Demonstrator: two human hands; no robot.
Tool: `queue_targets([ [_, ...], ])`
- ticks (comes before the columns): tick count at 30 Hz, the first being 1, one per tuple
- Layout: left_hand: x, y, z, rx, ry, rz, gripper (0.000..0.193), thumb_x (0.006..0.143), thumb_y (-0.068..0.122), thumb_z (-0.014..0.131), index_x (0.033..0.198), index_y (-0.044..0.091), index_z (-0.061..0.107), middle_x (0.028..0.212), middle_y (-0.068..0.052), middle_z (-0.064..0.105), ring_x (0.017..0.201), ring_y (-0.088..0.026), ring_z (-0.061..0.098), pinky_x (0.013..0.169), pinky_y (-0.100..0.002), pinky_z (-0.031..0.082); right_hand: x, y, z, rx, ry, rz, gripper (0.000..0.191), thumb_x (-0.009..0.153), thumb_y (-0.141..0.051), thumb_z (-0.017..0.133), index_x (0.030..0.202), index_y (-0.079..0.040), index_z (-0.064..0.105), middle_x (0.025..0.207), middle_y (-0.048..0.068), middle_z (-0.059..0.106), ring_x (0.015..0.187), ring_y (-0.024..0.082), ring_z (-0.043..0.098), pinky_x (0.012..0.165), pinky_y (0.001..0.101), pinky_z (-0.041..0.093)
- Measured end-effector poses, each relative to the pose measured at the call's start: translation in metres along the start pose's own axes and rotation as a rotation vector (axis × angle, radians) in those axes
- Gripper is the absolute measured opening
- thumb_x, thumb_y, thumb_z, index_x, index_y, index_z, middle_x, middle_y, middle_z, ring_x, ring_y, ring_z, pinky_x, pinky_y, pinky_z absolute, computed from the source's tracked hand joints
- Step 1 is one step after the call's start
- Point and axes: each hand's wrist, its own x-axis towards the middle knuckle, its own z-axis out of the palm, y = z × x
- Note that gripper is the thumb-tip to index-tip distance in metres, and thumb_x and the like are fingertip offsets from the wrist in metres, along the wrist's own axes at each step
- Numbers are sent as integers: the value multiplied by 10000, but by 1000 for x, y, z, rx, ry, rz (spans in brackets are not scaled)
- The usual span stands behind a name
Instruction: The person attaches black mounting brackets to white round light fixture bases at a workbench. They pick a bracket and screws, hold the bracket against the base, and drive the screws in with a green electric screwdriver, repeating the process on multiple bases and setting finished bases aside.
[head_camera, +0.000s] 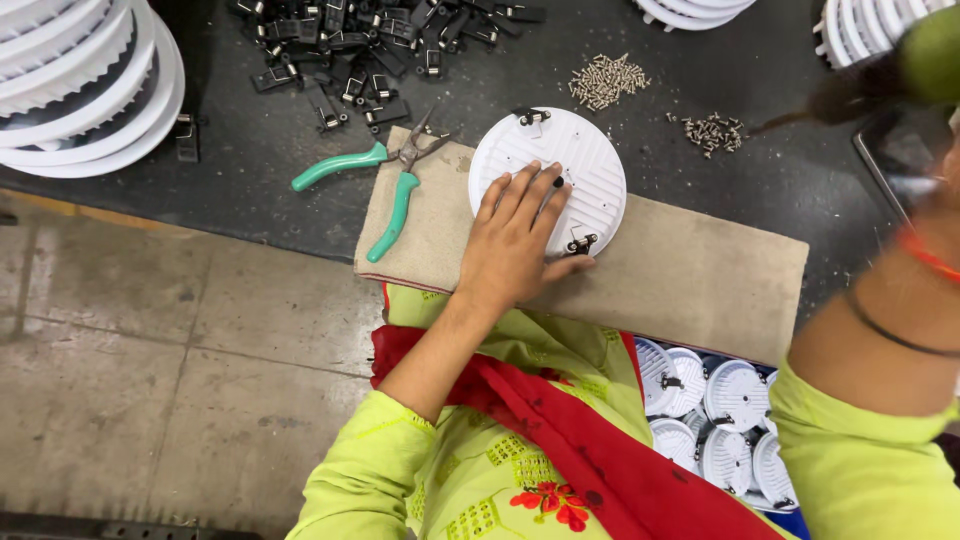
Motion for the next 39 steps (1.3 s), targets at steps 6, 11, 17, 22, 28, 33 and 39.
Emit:
queue_targets([
  [6, 2, 2, -2, 0, 35, -3, 860, 802, 622, 769, 1417, 58, 564, 1548, -116, 468, 1473, -307, 391, 1235, -507, 290, -38, 25, 70, 585, 160, 22, 312, 1029, 68, 638, 1254, -42, 453, 961, 145, 586, 708, 252, 592, 700, 366, 574],
  [11, 2, 4, -2, 3, 21, -19, 869, 792, 634, 752, 1419, 62, 562, 1545, -115, 464, 1470, -299, 389, 1234, -500, 286, -79, 23, 101, 621, 143, 53, 309, 1002, 88, 563, 1225, -66, 415, 831, 130, 581, 643, 236, 610, 672, 357, 579],
  [17, 3, 6, -4, 6, 20, -16, 848, 805, 625, 751, 1408, 58, 565, 1543, -110, 463, 1476, -291, 385, 1241, -493, 284, -84, 25, 109, 686, 193, 88, 249, 993, 63, 527, 1166, -61, 397, 775, 119, 572, 592, 203, 598, 642, 345, 568],
  [22, 3, 5, -4, -11, 34, -13, 845, 803, 624, 757, 1402, 58, 568, 1540, -111, 462, 1474, -296, 386, 1239, -499, 285, -85, 29, 111, 661, 178, 70, 264, 1006, 74, 527, 1187, -70, 398, 779, 115, 571, 593, 203, 595, 640, 349, 572],
  [28, 2, 7, -3, -11, 35, -6, 843, 786, 611, 768, 1399, 66, 572, 1537, -111, 471, 1469, -292, 393, 1237, -494, 291, -91, 34, 112, 607, 118, 60, 301, 977, 81, 530, 1174, -95, 385, 753, 103, 563, 596, 194, 602, 638, 349, 582],
  [33, 3, 6, -6, -16, 43, -2, 855, 789, 607, 776, 1418, 67, 566, 1535, -120, 470, 1466, -304, 392, 1233, -488, 293, -85, 32, 107, 596, 138, 6, 301, 942, 78, 512, 1169, -79, 393, 748, 126, 565, 567, 215, 594, 604, 352, 573],
  [39, 2, 8, -7, -22, 26, -8, 852, 797, 601, 776, 1428, 72, 559, 1546, -120, 462, 1475, -303, 387, 1241, -480, 297, -82, 20, 91, 610, 219, 53, 335, 884, 0, 476, 1199, -59, 377, 731, 133, 558, 536, 211, 581, 589, 384, 588],
])
